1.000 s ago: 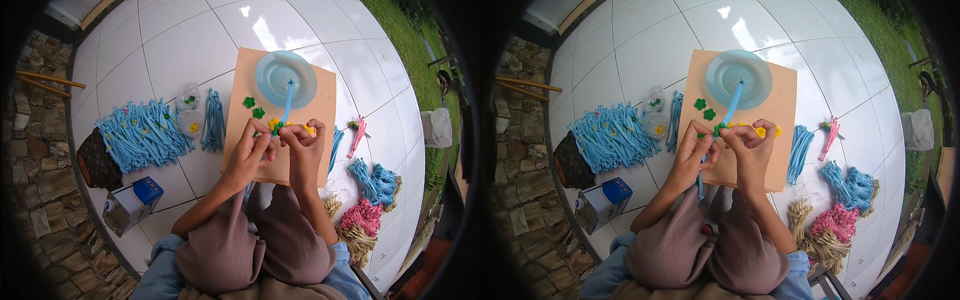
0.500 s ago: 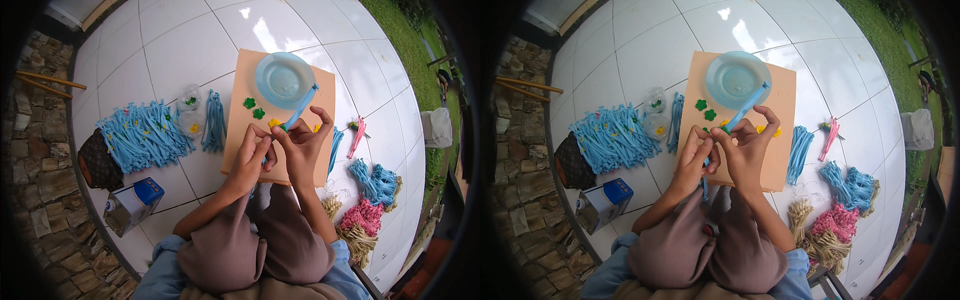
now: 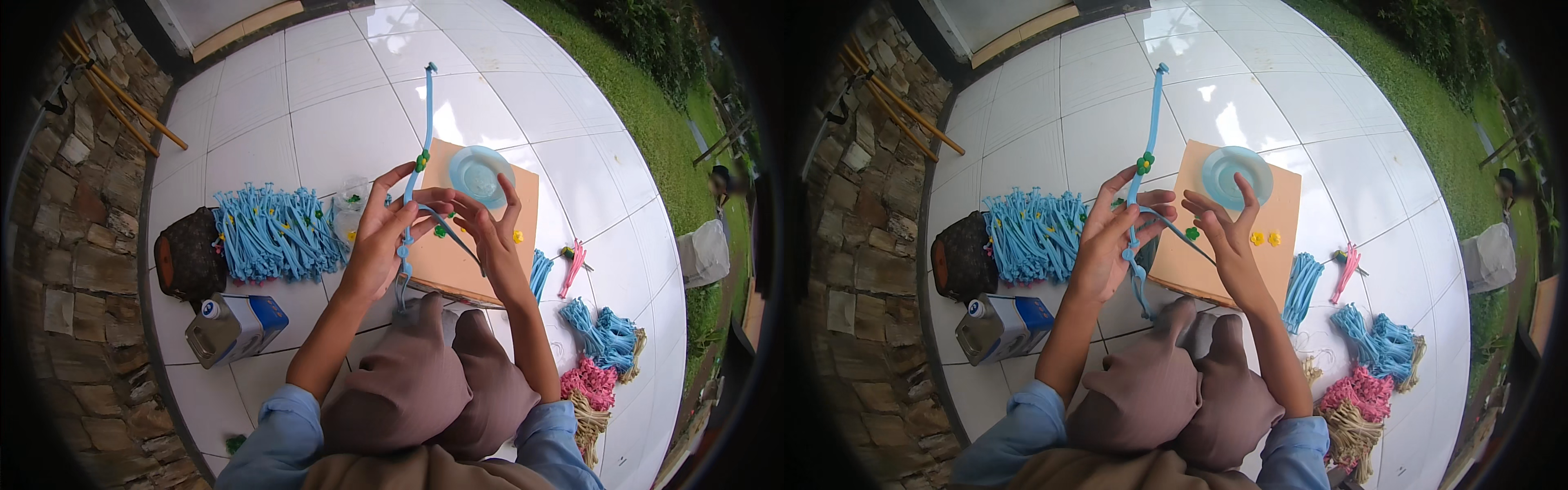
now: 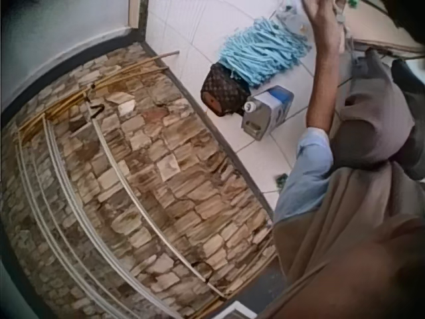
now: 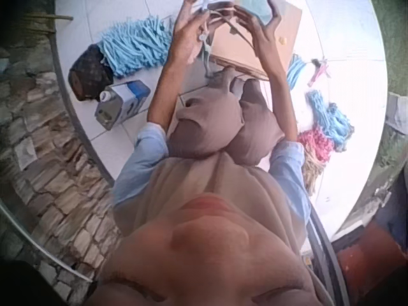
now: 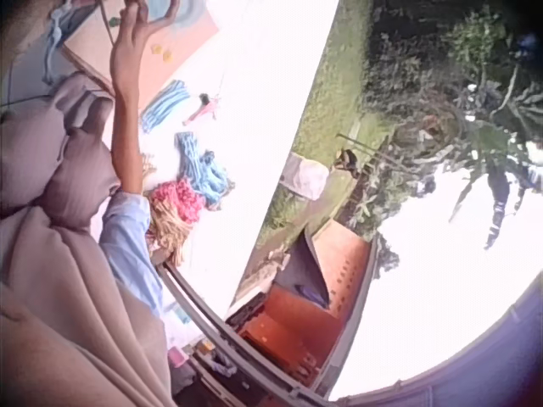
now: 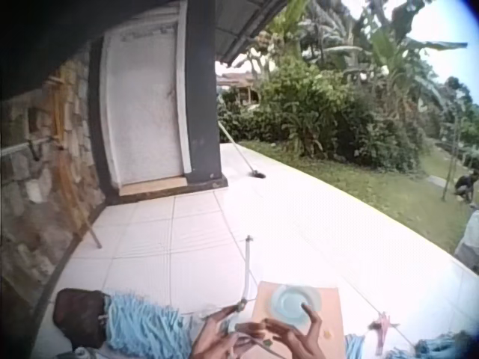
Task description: The person attaches small decorative flower components to blue plastic shoe straps by inserting the strap ends through holes in the components, then places the finished straps into a bag.
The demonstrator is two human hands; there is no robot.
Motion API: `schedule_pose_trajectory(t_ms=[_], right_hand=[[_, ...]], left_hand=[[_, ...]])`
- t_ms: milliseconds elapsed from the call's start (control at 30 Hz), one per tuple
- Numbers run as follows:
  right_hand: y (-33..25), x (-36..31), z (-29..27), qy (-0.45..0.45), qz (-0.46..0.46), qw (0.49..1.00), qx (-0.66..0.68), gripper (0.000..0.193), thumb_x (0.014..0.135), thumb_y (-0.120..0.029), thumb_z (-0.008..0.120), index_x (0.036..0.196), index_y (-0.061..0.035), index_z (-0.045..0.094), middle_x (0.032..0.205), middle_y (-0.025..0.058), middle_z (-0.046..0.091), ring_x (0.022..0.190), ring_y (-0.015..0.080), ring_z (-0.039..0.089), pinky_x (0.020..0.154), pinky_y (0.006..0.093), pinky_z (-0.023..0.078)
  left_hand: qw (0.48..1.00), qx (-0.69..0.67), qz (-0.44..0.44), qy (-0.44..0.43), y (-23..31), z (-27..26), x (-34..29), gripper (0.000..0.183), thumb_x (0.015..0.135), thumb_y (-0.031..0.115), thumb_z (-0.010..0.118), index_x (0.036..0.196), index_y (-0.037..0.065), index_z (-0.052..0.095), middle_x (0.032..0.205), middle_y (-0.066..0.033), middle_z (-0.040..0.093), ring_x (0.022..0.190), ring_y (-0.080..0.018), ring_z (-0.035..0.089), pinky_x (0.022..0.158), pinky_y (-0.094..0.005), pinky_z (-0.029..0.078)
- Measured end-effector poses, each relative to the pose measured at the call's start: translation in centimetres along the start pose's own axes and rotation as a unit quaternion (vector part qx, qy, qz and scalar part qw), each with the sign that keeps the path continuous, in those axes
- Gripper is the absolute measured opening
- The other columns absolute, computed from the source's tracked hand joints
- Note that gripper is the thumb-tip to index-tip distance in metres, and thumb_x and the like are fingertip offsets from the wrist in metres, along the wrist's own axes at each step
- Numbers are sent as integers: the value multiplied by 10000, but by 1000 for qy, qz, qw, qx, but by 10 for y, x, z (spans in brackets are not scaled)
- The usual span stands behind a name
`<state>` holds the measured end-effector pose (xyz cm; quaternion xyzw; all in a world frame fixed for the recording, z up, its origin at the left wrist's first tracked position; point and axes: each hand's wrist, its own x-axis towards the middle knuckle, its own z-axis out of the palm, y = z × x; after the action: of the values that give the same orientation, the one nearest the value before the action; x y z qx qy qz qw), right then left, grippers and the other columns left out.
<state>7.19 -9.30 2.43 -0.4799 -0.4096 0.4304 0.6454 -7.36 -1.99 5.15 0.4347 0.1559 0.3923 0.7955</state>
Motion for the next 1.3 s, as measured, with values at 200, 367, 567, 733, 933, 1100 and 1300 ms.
schedule_pose_trajectory(t_ms=[200,367,567,733,933,1100,1300], right_hand=[[-7,-11,24,121,-192,948,-221,1032,710,-243,748,1354,-135,-51,1290,206,368,1157,325,436,991,447,296],[-3,-14,29,-4,-121,989,-90,936,759,-181,693,1357,-123,-25,1115,170,481,1006,266,535,857,387,423],[-38,-21,20,63,-58,987,-132,620,872,-12,491,1334,-94,86,814,105,590,716,213,587,720,323,453],[-52,-24,14,4,-111,939,-325,606,858,-2,488,1325,-89,111,714,118,574,720,251,596,694,330,446],[-53,-22,13,-57,-82,937,-336,544,863,-13,478,1297,-89,160,717,119,575,696,259,587,682,345,437],[-48,-16,10,-33,-49,946,-319,522,865,-22,473,1285,-88,171,687,114,570,667,243,586,673,339,435],[-35,-13,6,-61,-7,947,-314,505,862,-22,482,1273,-83,195,673,98,555,662,196,560,681,300,426]], left_hand=[[976,-136,142,90,47,26,26,309,902,44,415,1179,93,288,1221,-207,434,1175,-276,417,1024,-449,347],[943,-238,192,131,48,52,39,250,897,41,433,1095,135,312,1233,-185,425,1215,-264,382,1044,-438,317],[996,39,30,69,33,7,31,402,919,155,437,1268,174,238,1362,-211,294,1301,-253,247,1066,-398,152],[811,499,262,156,-3,-7,-14,751,826,120,574,1350,23,45,1383,-320,51,1323,-419,59,1056,-466,130],[727,619,177,238,10,-15,-44,986,747,132,676,1370,-5,-75,1375,-358,-20,1299,-479,45,1045,-506,145],[773,584,-175,173,26,-23,-37,965,791,266,633,1385,41,-93,919,-268,575,1025,-395,512,827,-435,424],[646,756,8,107,17,-17,-33,738,743,293,668,1340,78,291,945,-88,585,975,-239,541,792,-351,452]])
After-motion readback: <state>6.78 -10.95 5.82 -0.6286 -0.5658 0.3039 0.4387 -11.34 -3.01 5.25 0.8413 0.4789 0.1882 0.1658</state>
